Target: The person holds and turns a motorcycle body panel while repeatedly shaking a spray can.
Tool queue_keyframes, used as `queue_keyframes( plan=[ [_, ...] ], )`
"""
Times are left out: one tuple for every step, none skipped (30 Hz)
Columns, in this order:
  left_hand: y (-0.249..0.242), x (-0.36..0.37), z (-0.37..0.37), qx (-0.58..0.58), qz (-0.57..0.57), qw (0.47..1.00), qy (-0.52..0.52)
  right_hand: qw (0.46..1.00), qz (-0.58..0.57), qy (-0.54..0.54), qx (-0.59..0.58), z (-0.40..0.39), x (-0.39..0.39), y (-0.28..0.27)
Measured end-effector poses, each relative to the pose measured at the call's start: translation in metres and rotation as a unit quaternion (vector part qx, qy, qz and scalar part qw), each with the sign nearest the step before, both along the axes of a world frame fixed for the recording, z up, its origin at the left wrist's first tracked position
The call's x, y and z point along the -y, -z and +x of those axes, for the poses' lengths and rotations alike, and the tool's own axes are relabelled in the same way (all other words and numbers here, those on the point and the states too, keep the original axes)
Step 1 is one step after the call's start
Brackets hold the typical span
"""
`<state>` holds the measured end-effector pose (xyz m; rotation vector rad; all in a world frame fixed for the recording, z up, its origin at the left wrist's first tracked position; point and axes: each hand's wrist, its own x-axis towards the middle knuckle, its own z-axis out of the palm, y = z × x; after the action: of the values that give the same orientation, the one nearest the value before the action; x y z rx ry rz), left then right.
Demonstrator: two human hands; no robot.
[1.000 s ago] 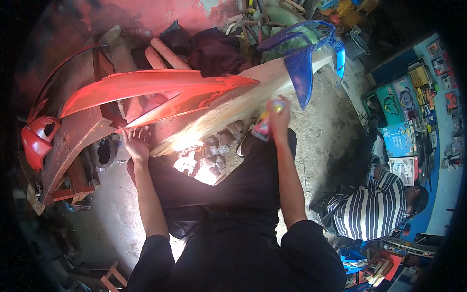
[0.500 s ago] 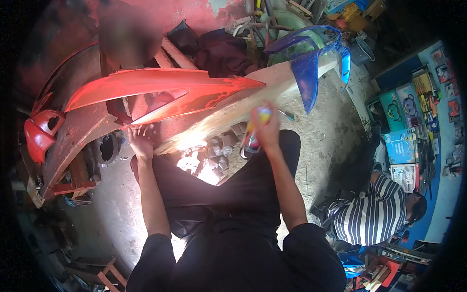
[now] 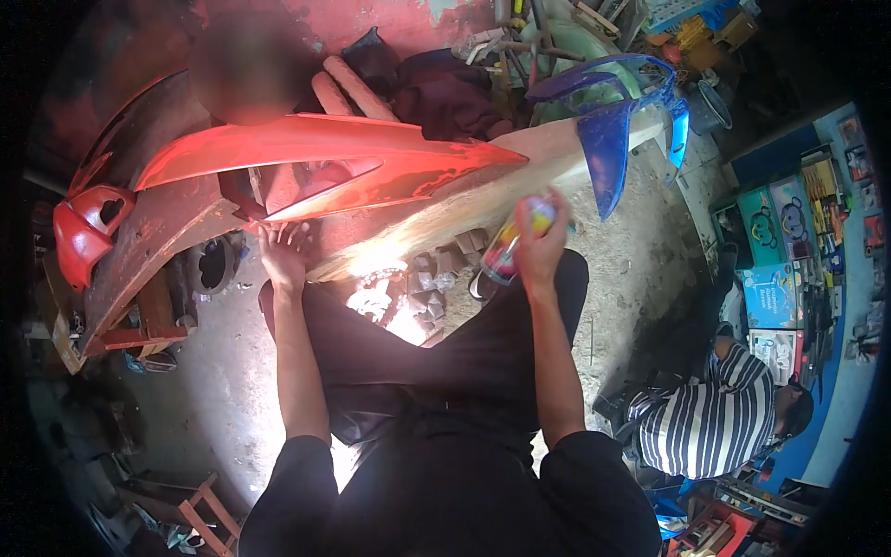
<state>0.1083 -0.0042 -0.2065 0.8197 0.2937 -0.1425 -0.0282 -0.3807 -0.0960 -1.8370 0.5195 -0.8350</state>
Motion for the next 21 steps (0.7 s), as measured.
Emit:
queue_keyframes(
  plan=[
    [-0.001,0.002,0.0,-0.003,0.005,1.0,-0.008,0.997,-0.062,-0.037,-0.01,-0.005,-0.011,0.011],
    [-0.002,0.003,-0.001,-0.004,0.006,1.0,-0.009,0.997,-0.061,-0.037,-0.011,-0.015,-0.021,0.02],
    [-0.002,0.004,-0.001,-0.001,0.007,1.0,-0.009,0.985,-0.111,-0.132,-0.006,-0.022,-0.038,0.019],
    [-0.003,0.004,-0.001,0.003,0.007,1.0,-0.01,0.961,-0.16,-0.226,0.001,-0.025,-0.046,0.019],
    [-0.003,0.004,0.0,0.003,0.009,1.0,-0.011,0.961,-0.158,-0.227,0.001,-0.025,-0.047,0.021],
    [-0.002,0.003,0.0,0.003,0.008,1.0,-0.003,0.981,-0.071,-0.18,0.007,-0.025,-0.047,0.023],
    [-0.002,0.0,-0.001,0.001,0.007,1.0,0.005,0.991,0.016,-0.13,0.012,-0.026,-0.046,0.023],
    [-0.001,-0.002,-0.003,-0.001,0.008,1.0,0.004,0.991,0.018,-0.131,0.01,-0.024,-0.039,0.021],
    [-0.001,-0.002,-0.004,0.0,0.009,1.0,0.002,0.996,0.042,-0.067,0.04,-0.017,-0.028,0.014],
    [-0.001,-0.002,-0.003,0.002,0.009,1.0,0.001,0.995,0.065,-0.002,0.071,-0.012,-0.019,0.008],
    [-0.001,-0.001,-0.002,0.003,0.008,1.0,0.003,0.995,0.064,-0.001,0.073,-0.012,-0.013,0.005],
    [-0.001,-0.001,-0.002,0.006,0.008,1.0,0.001,0.997,0.025,-0.031,0.064,-0.012,-0.008,0.002],
    [-0.001,0.0,-0.001,0.009,0.008,1.0,-0.001,0.996,-0.014,-0.062,0.055,-0.012,-0.005,0.0],
    [-0.001,0.001,0.0,0.01,0.007,1.0,0.0,0.996,-0.015,-0.061,0.056,-0.014,-0.009,0.001],
    [-0.002,0.002,0.0,0.003,0.004,1.0,-0.003,0.988,-0.049,-0.139,0.049,-0.017,-0.018,0.004],
    [-0.001,0.003,-0.001,-0.004,0.002,1.0,-0.005,0.972,-0.081,-0.215,0.04,-0.021,-0.026,0.007],
    [-0.001,0.003,-0.001,-0.005,0.002,1.0,-0.005,0.972,-0.081,-0.215,0.039,-0.024,-0.032,0.009],
    [0.0,0.003,-0.001,-0.003,0.0,1.0,-0.004,0.969,-0.077,-0.23,0.038,-0.025,-0.036,0.011],
    [0.0,0.003,-0.001,-0.001,-0.001,1.0,-0.003,0.966,-0.072,-0.245,0.037,-0.025,-0.038,0.012],
    [0.001,0.003,-0.002,0.0,-0.001,1.0,-0.005,0.966,-0.072,-0.247,0.039,-0.024,-0.036,0.011],
    [0.002,0.002,-0.002,0.005,0.007,1.0,-0.005,0.979,-0.037,-0.195,0.041,-0.023,-0.032,0.008]
  ],
)
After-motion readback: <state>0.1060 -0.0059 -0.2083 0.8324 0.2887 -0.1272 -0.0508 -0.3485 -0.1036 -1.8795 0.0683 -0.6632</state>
